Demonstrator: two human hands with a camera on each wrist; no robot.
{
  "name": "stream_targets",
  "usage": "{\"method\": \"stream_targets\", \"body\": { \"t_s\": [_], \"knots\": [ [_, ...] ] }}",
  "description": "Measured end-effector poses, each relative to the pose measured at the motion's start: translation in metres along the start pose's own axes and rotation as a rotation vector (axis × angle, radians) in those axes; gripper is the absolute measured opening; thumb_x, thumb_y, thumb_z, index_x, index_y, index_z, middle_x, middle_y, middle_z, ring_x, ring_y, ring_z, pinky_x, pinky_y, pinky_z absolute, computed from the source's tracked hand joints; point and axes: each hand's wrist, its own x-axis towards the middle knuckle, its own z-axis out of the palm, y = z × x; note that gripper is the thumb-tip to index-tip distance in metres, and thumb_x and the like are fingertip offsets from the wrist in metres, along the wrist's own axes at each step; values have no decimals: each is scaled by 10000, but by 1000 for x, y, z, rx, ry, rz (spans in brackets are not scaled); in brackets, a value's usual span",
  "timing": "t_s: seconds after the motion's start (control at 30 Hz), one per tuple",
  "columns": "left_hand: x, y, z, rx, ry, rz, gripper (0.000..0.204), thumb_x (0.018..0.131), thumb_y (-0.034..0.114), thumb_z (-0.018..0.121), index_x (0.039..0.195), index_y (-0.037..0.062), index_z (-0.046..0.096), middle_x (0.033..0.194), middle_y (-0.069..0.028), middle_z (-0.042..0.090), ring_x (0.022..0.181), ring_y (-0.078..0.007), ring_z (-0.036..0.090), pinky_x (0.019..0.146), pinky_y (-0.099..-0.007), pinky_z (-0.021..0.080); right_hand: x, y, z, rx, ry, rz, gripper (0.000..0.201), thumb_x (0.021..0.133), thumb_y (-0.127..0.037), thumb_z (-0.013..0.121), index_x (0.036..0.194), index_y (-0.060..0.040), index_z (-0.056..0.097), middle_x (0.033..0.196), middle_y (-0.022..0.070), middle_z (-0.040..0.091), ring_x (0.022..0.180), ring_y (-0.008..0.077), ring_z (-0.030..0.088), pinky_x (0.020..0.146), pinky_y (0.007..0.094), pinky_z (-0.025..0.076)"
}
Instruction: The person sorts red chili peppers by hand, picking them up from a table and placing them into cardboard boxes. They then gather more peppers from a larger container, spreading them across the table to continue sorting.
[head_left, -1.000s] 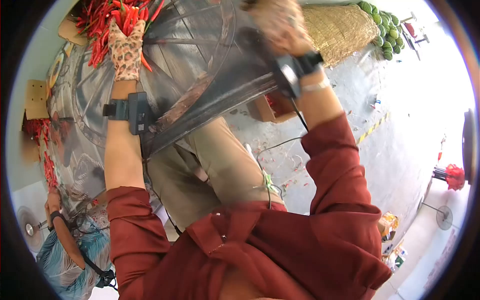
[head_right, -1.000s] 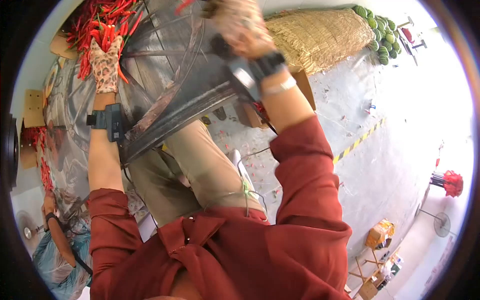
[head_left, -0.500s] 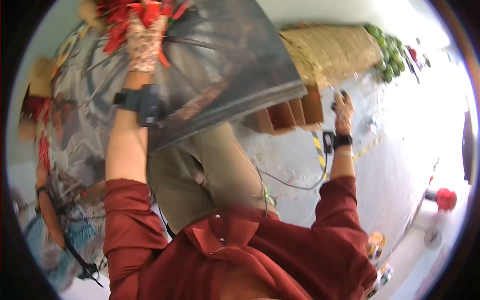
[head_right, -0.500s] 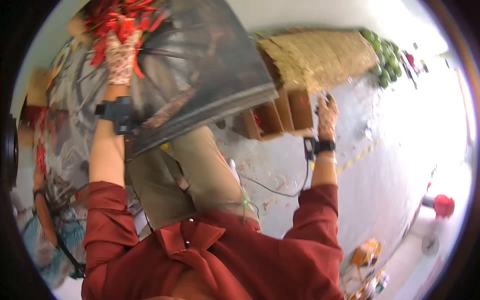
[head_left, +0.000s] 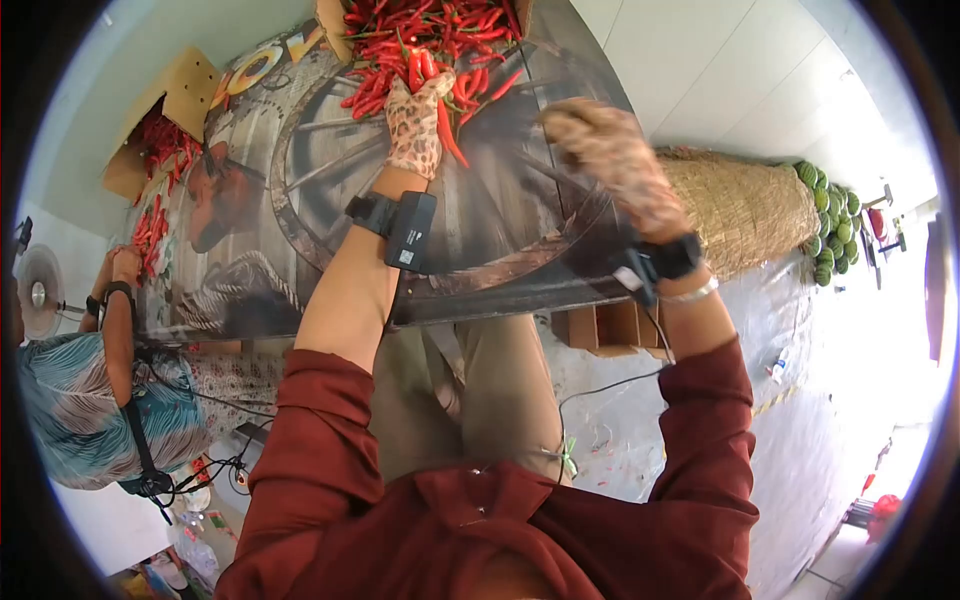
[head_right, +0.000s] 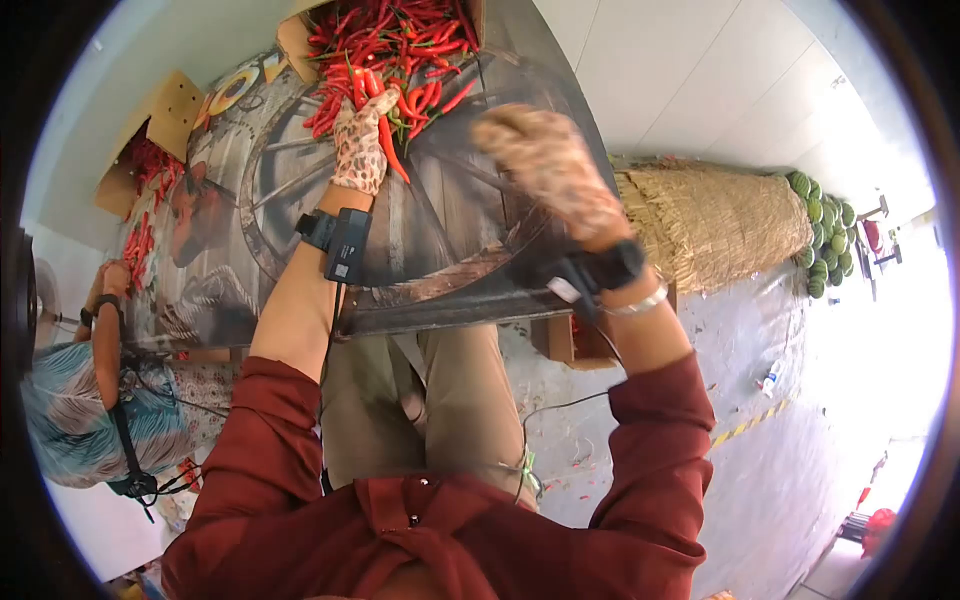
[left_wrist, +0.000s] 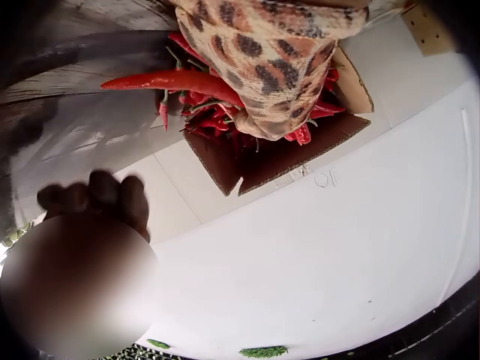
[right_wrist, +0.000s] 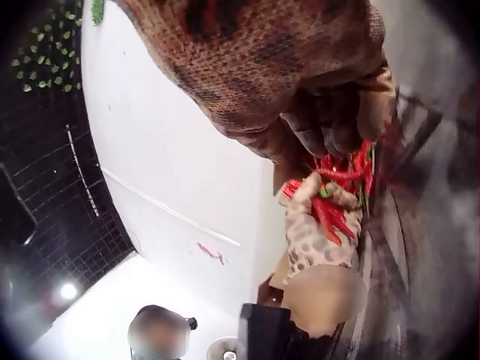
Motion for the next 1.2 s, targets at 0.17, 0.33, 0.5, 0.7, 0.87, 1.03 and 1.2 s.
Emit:
{"method": "stream_targets", "body": {
  "t_s": [0.17,0.33,0.5,0.7,0.87,1.03,1.2],
  "knots": [
    [5,-5,-3,-178,101,-1,524,730,169,726,1169,-1,496,894,-61,586,739,-142,572,633,-262,453,56,9,52,-282,21,118,367,848,-258,612,1077,29,609,987,145,653,913,217,608,808,323,474],
    [7,-3,-4,-130,156,-75,309,765,182,697,1010,33,583,772,-28,594,582,-101,531,506,-228,415,85,28,53,-10,164,299,314,856,-221,621,1093,-15,621,896,69,658,634,114,563,570,249,468],
    [14,-19,-31,457,34,258,267,863,155,567,1092,22,599,843,-56,616,614,-117,556,543,-238,451,75,37,54,285,45,311,285,857,-240,629,1047,-27,632,791,37,629,562,77,515,519,220,430],
    [30,-39,-46,891,-107,662,332,841,156,568,1143,16,566,979,-102,621,807,-200,592,734,-328,475,68,13,69,-162,-101,218,355,839,-325,639,993,-5,656,772,58,632,580,101,544,571,246,468],
    [18,-16,-17,-219,36,-32,269,815,179,644,1003,6,560,762,-86,601,649,-195,593,539,-316,498,69,12,71,-466,-214,-26,379,814,-354,647,986,-17,662,819,142,656,733,217,626,683,311,490],
    [15,-10,-10,-207,149,-84,219,792,80,672,985,-7,616,805,-59,611,665,-132,580,565,-258,499,69,12,72,-496,-243,150,411,760,-367,679,959,-8,661,816,121,658,750,192,617,705,301,483],
    [23,-17,-14,-212,174,-23,217,801,106,663,983,-6,622,767,-64,618,608,-143,578,557,-265,497,74,34,76,-548,-383,-28,182,760,-193,648,882,-59,669,876,90,654,792,224,624,711,309,502]
  ]
}}
